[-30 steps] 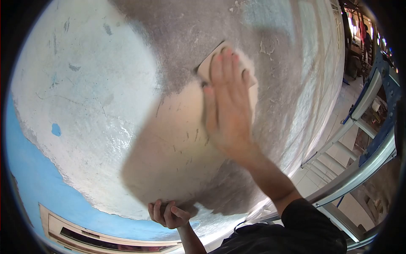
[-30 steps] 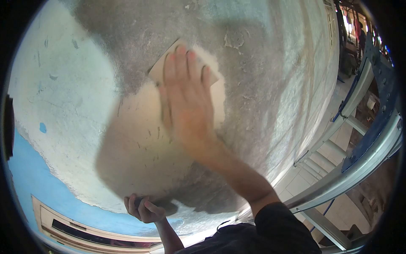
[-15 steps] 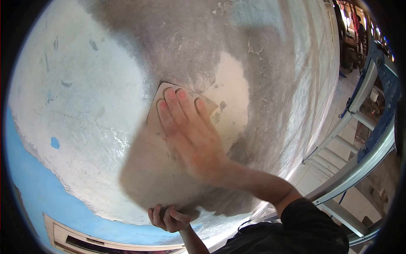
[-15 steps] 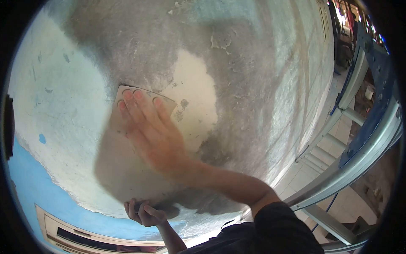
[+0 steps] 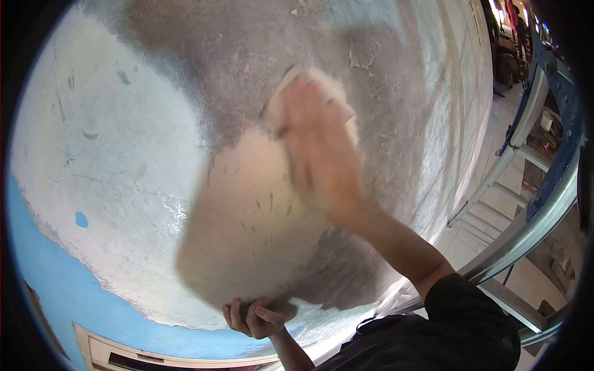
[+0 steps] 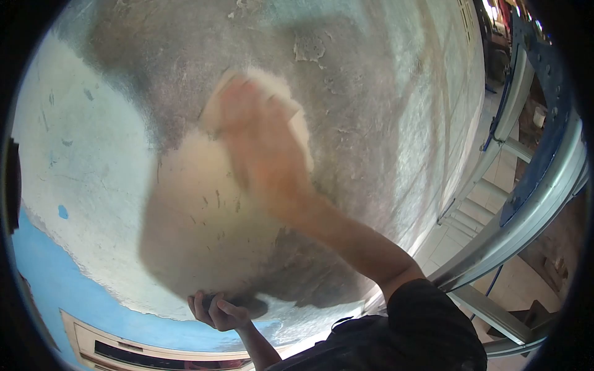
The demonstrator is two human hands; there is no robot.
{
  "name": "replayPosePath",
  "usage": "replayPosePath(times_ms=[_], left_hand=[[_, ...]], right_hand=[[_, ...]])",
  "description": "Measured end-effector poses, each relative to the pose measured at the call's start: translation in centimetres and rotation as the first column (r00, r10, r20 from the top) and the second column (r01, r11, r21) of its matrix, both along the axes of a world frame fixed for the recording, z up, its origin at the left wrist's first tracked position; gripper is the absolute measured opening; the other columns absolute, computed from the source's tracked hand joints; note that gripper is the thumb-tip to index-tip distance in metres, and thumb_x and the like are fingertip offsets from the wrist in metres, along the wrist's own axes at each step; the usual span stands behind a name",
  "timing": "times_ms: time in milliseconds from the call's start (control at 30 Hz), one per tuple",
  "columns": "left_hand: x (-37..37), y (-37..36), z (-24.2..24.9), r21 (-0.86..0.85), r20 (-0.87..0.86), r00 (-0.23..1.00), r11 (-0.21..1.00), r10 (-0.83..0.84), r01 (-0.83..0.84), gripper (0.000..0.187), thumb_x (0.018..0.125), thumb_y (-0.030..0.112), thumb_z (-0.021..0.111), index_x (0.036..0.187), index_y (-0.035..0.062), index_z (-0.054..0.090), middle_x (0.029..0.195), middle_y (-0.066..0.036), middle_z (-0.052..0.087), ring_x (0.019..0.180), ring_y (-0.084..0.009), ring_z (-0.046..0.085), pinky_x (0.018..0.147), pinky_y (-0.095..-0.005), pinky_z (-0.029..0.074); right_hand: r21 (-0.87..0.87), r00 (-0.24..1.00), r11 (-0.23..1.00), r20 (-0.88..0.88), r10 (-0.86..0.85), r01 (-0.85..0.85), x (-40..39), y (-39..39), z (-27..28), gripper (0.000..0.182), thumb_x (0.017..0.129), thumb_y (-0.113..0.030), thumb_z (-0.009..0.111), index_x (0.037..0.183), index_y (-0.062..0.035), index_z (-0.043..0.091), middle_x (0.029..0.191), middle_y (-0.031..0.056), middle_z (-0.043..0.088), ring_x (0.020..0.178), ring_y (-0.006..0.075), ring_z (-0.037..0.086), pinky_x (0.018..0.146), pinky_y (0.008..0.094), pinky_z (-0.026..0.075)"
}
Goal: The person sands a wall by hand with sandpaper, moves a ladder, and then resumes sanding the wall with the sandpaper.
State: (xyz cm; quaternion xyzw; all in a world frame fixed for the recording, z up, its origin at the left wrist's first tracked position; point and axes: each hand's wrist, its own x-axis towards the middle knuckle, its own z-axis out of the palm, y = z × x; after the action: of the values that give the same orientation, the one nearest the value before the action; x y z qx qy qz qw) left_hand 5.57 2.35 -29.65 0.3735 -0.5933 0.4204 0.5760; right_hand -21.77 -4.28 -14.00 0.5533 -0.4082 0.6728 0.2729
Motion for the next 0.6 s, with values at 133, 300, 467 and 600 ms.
replayPosePath(times_ms=[133,300,467,600], left_hand=[[-0.6,-0.3,-0.2,-0.010,-0.047,0.999,1.000,-0.001,0.001,0.034,0.096,0.021,0.046,0.073,0.0018,0.062,0.112,-0.021,0.059,0.119,-0.0439,0.049,0.095,-0.0578,0.043],[-0.3,-0.2,0.0,-0.006,0.011,1.000,1.000,0.016,-0.016,0.030,0.094,0.019,0.046,0.074,0.0016,0.061,0.113,-0.021,0.059,0.119,-0.0447,0.049,0.094,-0.0581,0.044],[-0.9,-0.4,-0.2,-0.014,-0.060,0.998,1.000,-0.008,0.008,0.031,0.091,0.020,0.048,0.070,0.0024,0.061,0.112,-0.019,0.058,0.120,-0.0430,0.048,0.096,-0.0572,0.042],[-0.7,-0.4,0.0,-0.030,-0.018,1.000,1.000,0.004,-0.005,0.031,0.093,0.019,0.046,0.072,0.0012,0.061,0.111,-0.021,0.060,0.118,-0.0437,0.050,0.095,-0.0577,0.044]], right_hand=[[0.014,0.992,0.992,-0.002,0.129,-0.129,4.2,1.0,0.2,0.046,0.096,-0.009,0.047,0.140,0.0032,0.043,0.147,0.0247,0.038,0.140,0.0376,0.033,0.115,0.0498,0.024],[-0.076,0.988,0.993,-0.130,0.084,-0.095,0.6,-0.3,-1.1,0.047,0.097,-0.011,0.047,0.141,0.0048,0.040,0.148,0.0258,0.036,0.140,0.0385,0.032,0.114,0.0495,0.024],[0.104,0.983,0.982,0.077,-0.165,0.157,1.0,0.2,0.5,0.050,0.094,-0.012,0.051,0.142,0.0025,0.041,0.147,0.0249,0.039,0.140,0.0366,0.034,0.113,0.0485,0.027],[0.041,0.968,0.994,-0.224,0.110,-0.104,1.7,1.6,-2.4,0.048,0.101,-0.016,0.044,0.143,0.0050,0.036,0.148,0.0259,0.035,0.140,0.0406,0.030,0.114,0.0511,0.024]])
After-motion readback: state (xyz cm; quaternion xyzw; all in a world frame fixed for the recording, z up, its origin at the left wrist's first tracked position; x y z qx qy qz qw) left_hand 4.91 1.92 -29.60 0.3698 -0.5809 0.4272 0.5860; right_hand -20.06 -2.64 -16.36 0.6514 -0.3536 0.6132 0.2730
